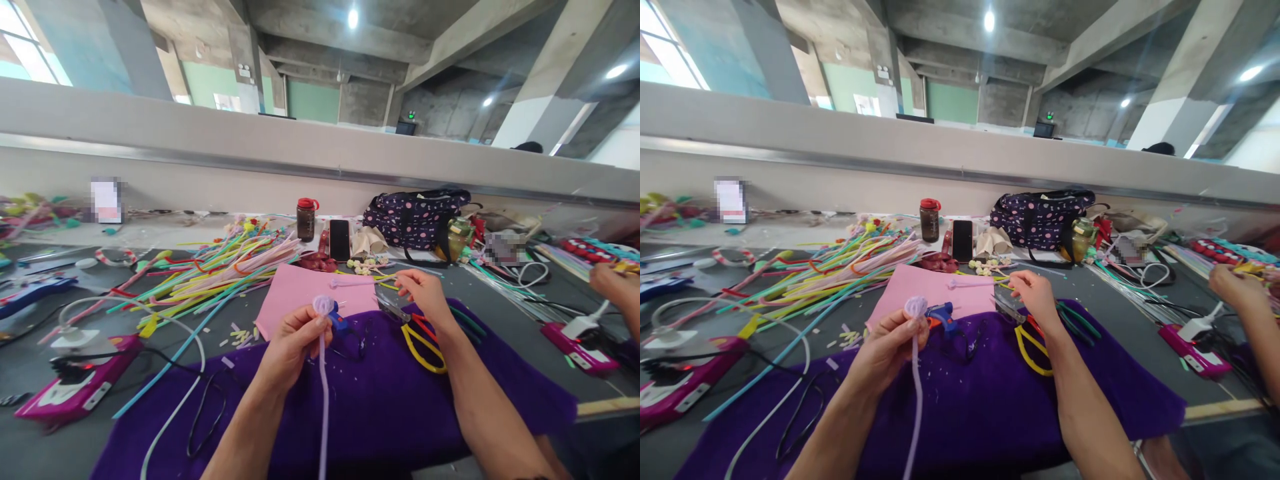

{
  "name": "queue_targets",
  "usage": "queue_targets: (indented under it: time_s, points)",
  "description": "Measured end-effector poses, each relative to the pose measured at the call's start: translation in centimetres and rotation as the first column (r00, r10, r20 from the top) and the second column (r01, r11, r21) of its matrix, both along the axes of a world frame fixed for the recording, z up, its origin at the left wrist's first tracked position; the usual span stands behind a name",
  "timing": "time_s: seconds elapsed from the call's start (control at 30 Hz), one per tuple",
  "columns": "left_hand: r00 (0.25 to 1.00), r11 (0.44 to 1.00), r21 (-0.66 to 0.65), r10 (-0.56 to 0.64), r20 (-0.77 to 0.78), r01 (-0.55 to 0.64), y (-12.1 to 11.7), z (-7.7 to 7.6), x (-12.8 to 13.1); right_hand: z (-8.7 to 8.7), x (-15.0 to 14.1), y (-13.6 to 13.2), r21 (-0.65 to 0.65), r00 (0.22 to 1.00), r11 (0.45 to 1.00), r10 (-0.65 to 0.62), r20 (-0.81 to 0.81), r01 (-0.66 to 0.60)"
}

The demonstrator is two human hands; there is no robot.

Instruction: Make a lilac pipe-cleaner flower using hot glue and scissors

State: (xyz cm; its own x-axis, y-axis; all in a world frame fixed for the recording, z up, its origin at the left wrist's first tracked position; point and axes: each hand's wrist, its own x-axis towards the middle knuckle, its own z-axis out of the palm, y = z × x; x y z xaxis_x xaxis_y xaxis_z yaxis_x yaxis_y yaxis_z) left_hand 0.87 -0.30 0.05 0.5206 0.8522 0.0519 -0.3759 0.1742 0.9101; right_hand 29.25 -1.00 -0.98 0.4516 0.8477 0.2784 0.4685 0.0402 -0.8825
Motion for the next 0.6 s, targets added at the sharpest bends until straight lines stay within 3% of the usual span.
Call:
queue_targets:
  time_s: [0.17,0.33,0.43,0.6]
  points:
    - [0.996,0.999,0.008,-0.032,-0.083,0.032,-0.2,-0.1,0.5,-0.2,-1.1,-0.1,-0.011,0.997,0.998,0.056,-0.051,-0.056]
    - [0.988,0.997,0.071,-0.027,-0.155,0.038,-0.3,-0.2,0.8,-0.2,-3.8,-0.6,-0.047,0.957,0.963,0.259,-0.131,-0.267]
    - [0.979,0.993,0.107,-0.024,-0.204,0.047,-0.5,-0.2,1.1,0.2,-5.6,-1.5,-0.064,0.891,0.900,0.413,-0.186,-0.431]
    - [0.949,0.977,0.207,0.022,-0.314,0.046,-0.8,-0.3,1.6,1.1,-7.5,-3.3,0.001,0.668,0.702,0.678,-0.307,-0.712]
